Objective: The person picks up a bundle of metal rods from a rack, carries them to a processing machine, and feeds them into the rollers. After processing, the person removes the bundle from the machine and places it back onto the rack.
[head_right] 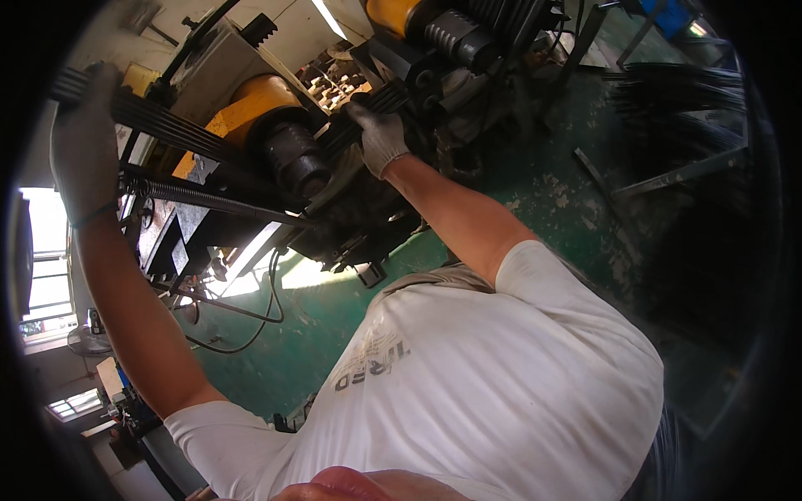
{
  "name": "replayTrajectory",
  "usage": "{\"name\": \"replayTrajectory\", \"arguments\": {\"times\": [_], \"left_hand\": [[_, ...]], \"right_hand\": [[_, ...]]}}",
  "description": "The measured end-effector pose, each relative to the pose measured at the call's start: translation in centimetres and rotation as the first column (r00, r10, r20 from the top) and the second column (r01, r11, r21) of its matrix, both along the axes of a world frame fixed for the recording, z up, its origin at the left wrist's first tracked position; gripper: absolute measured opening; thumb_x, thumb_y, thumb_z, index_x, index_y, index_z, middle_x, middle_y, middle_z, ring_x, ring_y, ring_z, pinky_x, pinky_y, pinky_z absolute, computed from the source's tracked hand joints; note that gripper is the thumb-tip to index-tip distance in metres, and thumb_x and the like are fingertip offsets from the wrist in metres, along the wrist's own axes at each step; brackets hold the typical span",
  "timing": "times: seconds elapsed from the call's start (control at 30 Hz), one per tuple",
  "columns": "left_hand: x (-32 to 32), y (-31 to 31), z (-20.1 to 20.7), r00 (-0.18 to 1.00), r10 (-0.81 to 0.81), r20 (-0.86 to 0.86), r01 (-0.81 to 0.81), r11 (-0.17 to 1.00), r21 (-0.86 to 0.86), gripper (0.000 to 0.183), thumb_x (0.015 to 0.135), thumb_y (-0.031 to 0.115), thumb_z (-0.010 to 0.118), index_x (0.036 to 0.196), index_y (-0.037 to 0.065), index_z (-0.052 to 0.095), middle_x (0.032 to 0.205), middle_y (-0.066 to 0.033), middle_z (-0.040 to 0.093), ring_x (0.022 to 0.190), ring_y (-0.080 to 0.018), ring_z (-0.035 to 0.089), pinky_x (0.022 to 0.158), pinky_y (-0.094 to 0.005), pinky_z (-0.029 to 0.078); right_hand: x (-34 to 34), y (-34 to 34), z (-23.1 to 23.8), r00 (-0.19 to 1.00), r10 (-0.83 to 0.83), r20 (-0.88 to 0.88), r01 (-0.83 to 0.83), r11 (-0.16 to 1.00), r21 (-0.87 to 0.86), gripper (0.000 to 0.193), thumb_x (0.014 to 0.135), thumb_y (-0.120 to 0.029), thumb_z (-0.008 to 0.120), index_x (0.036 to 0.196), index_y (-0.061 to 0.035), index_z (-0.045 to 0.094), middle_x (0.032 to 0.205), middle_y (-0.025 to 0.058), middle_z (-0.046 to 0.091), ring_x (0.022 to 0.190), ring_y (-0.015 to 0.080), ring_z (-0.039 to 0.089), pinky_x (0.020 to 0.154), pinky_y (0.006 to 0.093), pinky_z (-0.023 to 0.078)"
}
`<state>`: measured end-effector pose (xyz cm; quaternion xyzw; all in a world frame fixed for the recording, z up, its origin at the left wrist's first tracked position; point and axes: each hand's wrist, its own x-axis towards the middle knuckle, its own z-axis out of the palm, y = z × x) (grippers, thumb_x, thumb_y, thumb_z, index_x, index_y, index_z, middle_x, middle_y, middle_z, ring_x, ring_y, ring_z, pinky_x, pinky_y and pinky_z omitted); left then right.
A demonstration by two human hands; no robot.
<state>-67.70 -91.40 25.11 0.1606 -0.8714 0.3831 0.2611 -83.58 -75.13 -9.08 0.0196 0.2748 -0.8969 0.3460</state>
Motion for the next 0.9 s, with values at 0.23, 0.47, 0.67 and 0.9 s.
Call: {"name": "replayTrajectory", "arguments": {"times": [0.23,0.47,0.67,0.9], "left_hand": [[-1.4,0.6,-0.5,0.993,-0.117,-0.016,0.118,0.991,0.067,0.029,0.097,0.006,0.057,0.122,0.016,0.07,0.121,-0.0125,0.071,0.105,-0.0294,0.072,0.087,-0.0376,0.059],[-0.9,1.0,-0.8,0.991,-0.116,-0.067,0.128,0.968,0.216,0.028,0.098,0.006,0.056,0.12,0.015,0.071,0.124,-0.0122,0.071,0.105,-0.0276,0.072,0.087,-0.0364,0.059],[-1.5,-0.5,-0.8,0.985,-0.172,0.006,0.17,0.98,0.099,0.03,0.098,0.007,0.057,0.122,0.017,0.07,0.123,-0.0122,0.071,0.105,-0.0275,0.072,0.089,-0.0374,0.059],[-1.1,0.6,0.6,0.985,-0.162,0.059,0.166,0.984,-0.064,0.033,0.1,0.007,0.055,0.127,0.019,0.07,0.125,-0.012,0.071,0.108,-0.0278,0.072,0.093,-0.0353,0.059]], "right_hand": [[-0.1,-0.3,-0.9,0.998,0.054,-0.01,-0.055,0.996,-0.076,0.024,0.093,-0.003,0.07,0.116,0.0031,0.067,0.108,0.0105,0.072,0.097,0.0227,0.072,0.088,0.037,0.06],[0.2,-0.8,-1.0,1.0,0.018,-0.017,-0.02,0.998,-0.064,0.021,0.092,-0.002,0.071,0.112,0.0036,0.069,0.109,0.0104,0.072,0.096,0.0214,0.071,0.088,0.0349,0.059],[-0.8,-0.6,-1.8,1.0,0.012,-0.019,-0.013,1.0,-0.023,0.022,0.091,-0.002,0.072,0.113,0.0031,0.07,0.109,0.0098,0.071,0.096,0.021,0.071,0.088,0.0358,0.059],[-0.1,-0.4,-1.4,0.997,0.052,-0.058,-0.057,0.995,-0.082,0.023,0.092,-0.004,0.072,0.114,0.0017,0.07,0.109,0.0086,0.072,0.097,0.0198,0.07,0.089,0.0354,0.058]]}}
